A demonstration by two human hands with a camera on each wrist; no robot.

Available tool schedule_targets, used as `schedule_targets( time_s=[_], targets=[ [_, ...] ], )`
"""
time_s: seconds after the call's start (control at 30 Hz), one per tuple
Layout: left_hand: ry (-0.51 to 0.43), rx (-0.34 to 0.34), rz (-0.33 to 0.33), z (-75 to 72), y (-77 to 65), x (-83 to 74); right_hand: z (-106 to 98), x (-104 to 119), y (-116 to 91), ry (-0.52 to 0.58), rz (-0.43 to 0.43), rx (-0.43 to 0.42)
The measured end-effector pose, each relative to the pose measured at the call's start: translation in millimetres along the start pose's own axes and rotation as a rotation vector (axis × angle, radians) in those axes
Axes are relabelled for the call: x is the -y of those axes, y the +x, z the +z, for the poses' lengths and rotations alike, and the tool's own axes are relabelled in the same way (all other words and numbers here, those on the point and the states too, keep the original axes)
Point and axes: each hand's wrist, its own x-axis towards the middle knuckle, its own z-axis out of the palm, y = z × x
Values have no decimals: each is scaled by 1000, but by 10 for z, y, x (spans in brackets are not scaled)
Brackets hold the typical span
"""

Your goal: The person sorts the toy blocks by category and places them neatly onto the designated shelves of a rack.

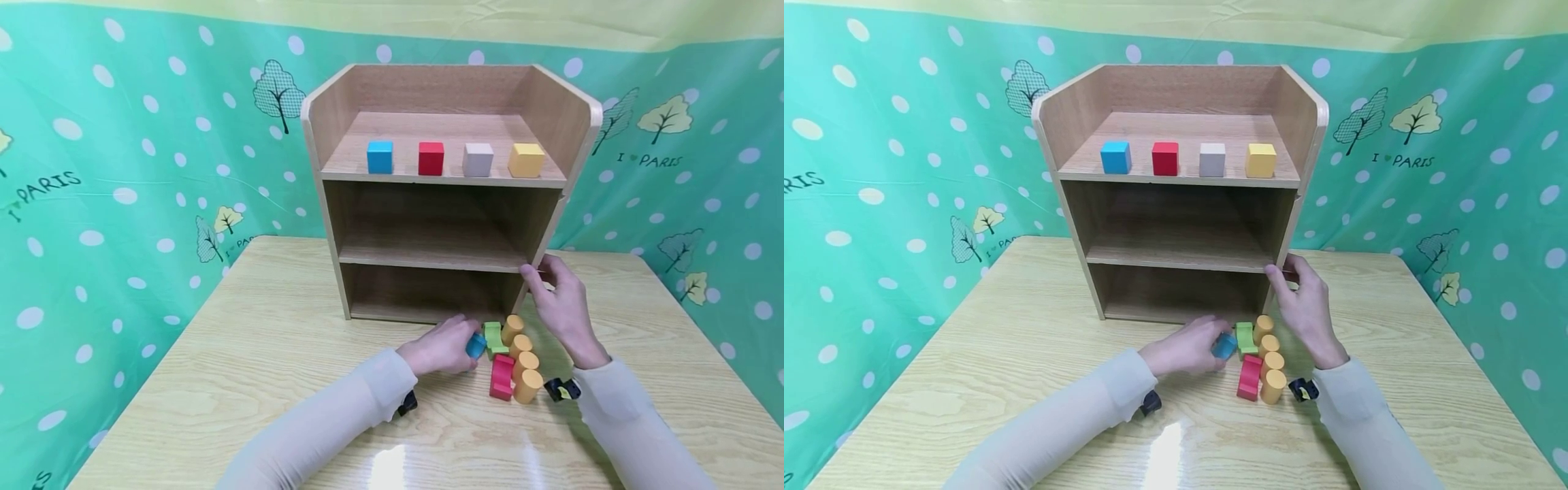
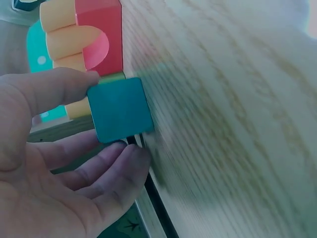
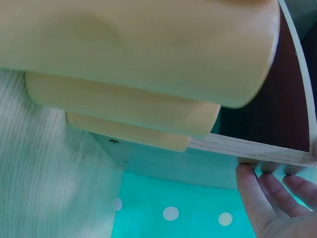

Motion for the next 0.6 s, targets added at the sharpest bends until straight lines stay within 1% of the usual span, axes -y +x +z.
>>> schedule_targets(
  time_s=[0.1,0.33,0.5,0.6],
  targets=[
    [-3,6,8,-6,2,16,-1,-3,-1,4,4,-2],
    [2,20,-2,9,4,48,-4,-4,-7,8,2,-3],
    [6,29,-8,-17,-22,72,-3,-3,0,14,4,-3],
    [9,30,4,-35,-33,96,-5,-1,6,16,2,0]
  ],
)
